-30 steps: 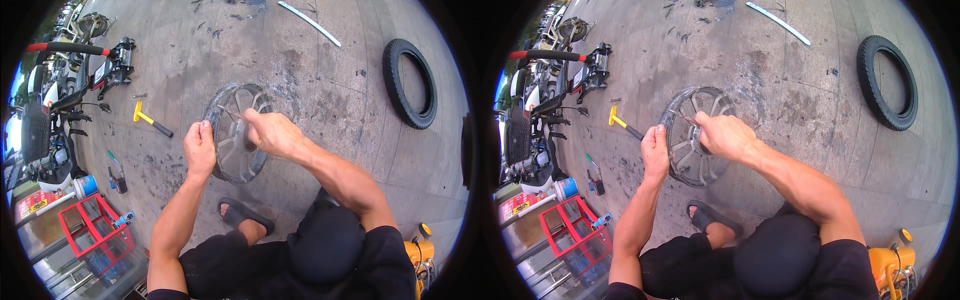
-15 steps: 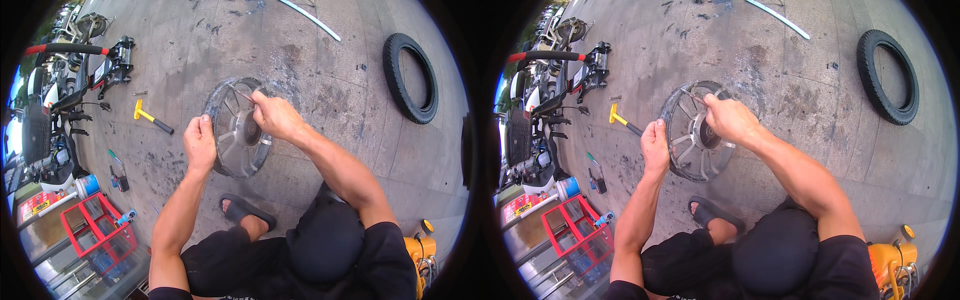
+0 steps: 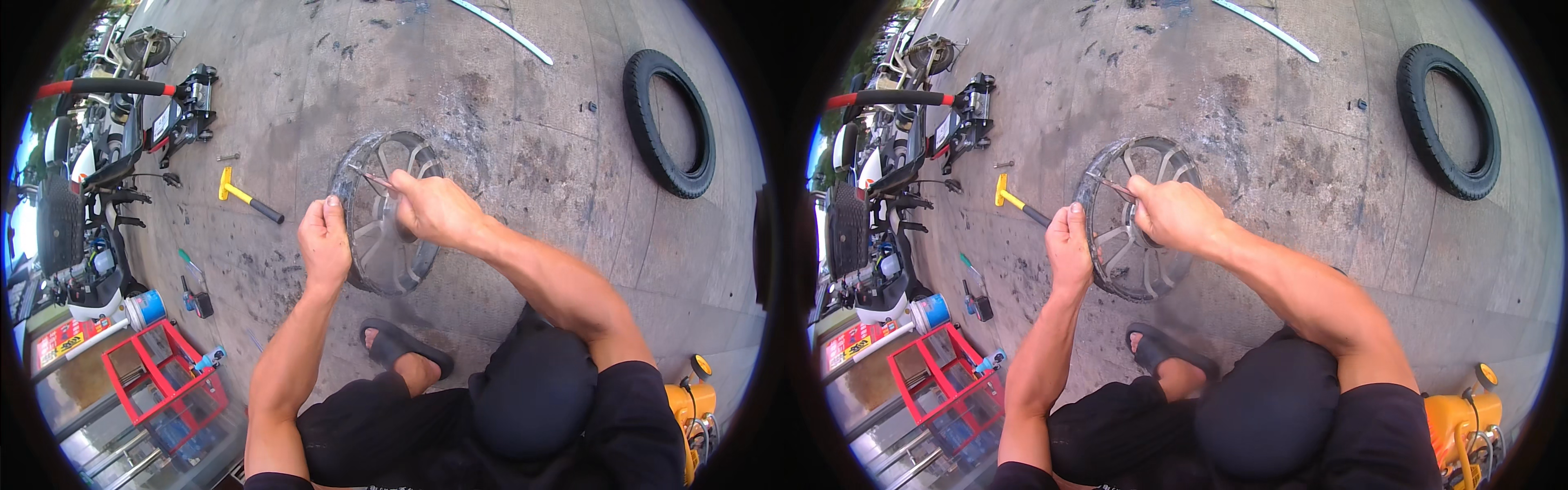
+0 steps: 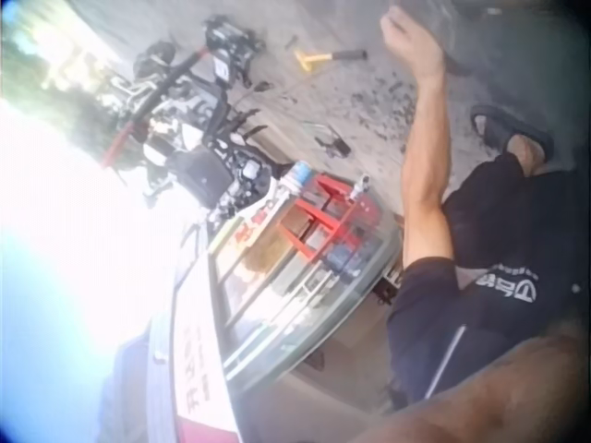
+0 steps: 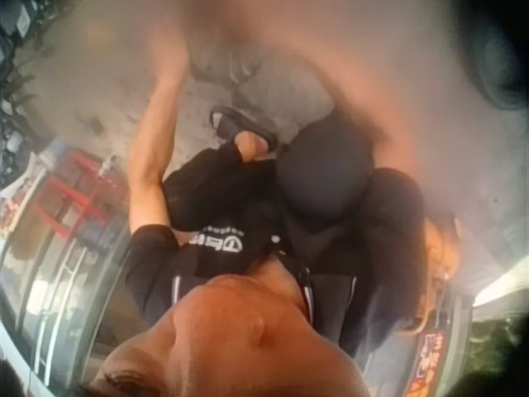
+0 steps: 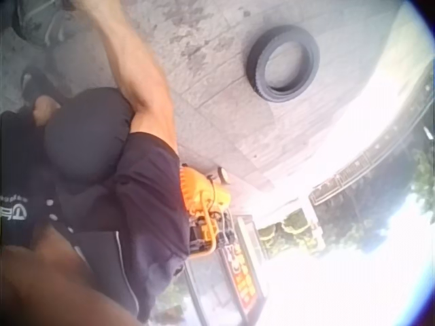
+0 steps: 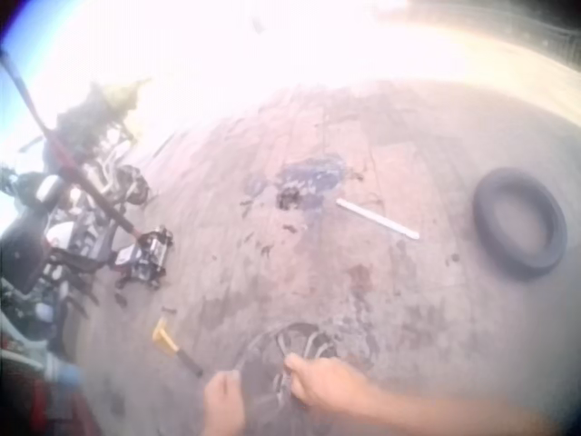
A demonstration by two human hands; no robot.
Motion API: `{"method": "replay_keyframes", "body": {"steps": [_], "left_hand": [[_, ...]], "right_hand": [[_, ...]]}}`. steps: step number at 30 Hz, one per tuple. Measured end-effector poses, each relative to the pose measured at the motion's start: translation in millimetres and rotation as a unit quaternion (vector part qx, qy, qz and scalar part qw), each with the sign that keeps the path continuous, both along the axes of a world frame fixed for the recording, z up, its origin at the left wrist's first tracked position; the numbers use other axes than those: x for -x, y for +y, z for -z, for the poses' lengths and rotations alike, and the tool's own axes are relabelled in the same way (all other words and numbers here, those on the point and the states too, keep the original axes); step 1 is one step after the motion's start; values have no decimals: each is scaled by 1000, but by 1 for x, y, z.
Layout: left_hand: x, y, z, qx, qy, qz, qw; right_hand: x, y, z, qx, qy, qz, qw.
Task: The person uses a screwdriver to scrape and clean the surface of a circular metal motorcycle part, likely a stator cover or clutch basket. They rotate the part frequently to access different areas and continue scraping along the grooves and edges.
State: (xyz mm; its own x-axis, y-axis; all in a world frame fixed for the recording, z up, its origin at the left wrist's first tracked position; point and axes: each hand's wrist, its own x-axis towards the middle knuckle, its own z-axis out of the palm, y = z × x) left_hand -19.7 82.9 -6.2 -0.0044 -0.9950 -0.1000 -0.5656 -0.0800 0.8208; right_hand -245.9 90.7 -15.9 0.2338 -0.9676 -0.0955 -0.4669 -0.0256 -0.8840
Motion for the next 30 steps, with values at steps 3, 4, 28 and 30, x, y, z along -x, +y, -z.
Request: {"method": "replay_keyframes", "body": {"steps": [3,4,28,30], "left_hand": [[6,-9,0,-1,6,-10,1000],[4,-7,0,3,-2,-5,1000],[-2,-2,-1,-6,24,-28,999],[4,-5,-2,-23,67,-47,996]], "right_hand": [[4,-17,2,13,-1,39,999],[1,-14,-4,12,10,17,1000],[11,-4,-15,-44,38,-13,998],[18,-10,1,-25,25,28,999]]}}
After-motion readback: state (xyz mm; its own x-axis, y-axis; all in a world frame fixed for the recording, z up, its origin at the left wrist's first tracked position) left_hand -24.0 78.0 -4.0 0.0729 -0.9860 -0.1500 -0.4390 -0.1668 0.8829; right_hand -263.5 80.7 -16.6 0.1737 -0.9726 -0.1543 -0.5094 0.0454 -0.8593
